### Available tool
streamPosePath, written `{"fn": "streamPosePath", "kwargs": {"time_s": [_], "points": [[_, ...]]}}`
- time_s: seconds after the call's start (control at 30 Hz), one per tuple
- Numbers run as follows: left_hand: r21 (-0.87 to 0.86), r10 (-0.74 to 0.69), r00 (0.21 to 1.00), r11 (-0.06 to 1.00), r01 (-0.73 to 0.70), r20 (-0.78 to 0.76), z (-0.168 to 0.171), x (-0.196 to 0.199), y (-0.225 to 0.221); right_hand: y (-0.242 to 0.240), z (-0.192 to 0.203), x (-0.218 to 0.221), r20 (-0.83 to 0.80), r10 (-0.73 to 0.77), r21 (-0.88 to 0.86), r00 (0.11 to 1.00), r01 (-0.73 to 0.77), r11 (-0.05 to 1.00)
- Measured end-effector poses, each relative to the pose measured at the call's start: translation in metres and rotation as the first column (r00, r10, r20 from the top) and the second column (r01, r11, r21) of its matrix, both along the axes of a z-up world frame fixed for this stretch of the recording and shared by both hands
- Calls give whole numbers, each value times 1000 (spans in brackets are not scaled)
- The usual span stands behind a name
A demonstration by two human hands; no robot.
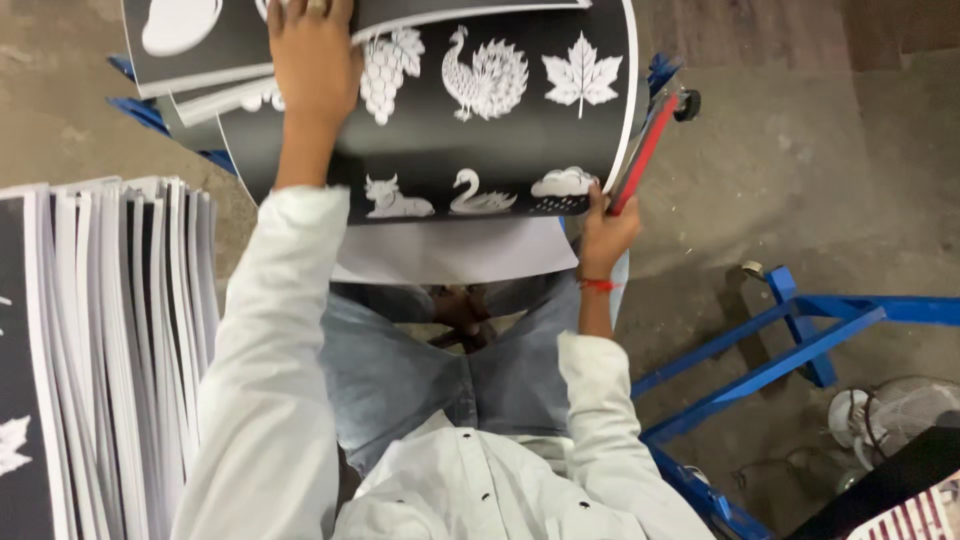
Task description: The person uses a red tool to smooth and separate individual black sticker sheets from a large stack, then lifts the organized sheets and places them into a new pile.
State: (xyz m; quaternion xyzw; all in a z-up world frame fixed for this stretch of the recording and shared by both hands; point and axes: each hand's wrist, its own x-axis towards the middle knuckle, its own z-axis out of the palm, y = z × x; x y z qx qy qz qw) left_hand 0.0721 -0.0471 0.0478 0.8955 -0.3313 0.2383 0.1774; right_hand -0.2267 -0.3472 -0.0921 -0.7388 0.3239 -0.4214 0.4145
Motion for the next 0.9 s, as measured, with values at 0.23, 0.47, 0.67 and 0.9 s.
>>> {"fn": "streamPosePath", "kwargs": {"time_s": [0.23, 0.47, 0.67, 0.9], "points": [[-33, 42, 998, 999, -41, 46, -18, -69, 24, 1, -80, -16, 209, 102, 277, 973, -159, 948], [48, 72, 993, 996, -77, 93, -23, -120, 40, -3, -68, -24, 86, 14, 376, 996, -45, 925], [37, 11, 996, 999, -8, -84, -1, -51, 7, 0, 14, -8, 484, 152, 700, 861, -486, 522], [98, -107, 991, 990, 99, 81, -33, -72, -1, 86, 30, 64, 581, -20, 661, 814, -457, 595]]}}
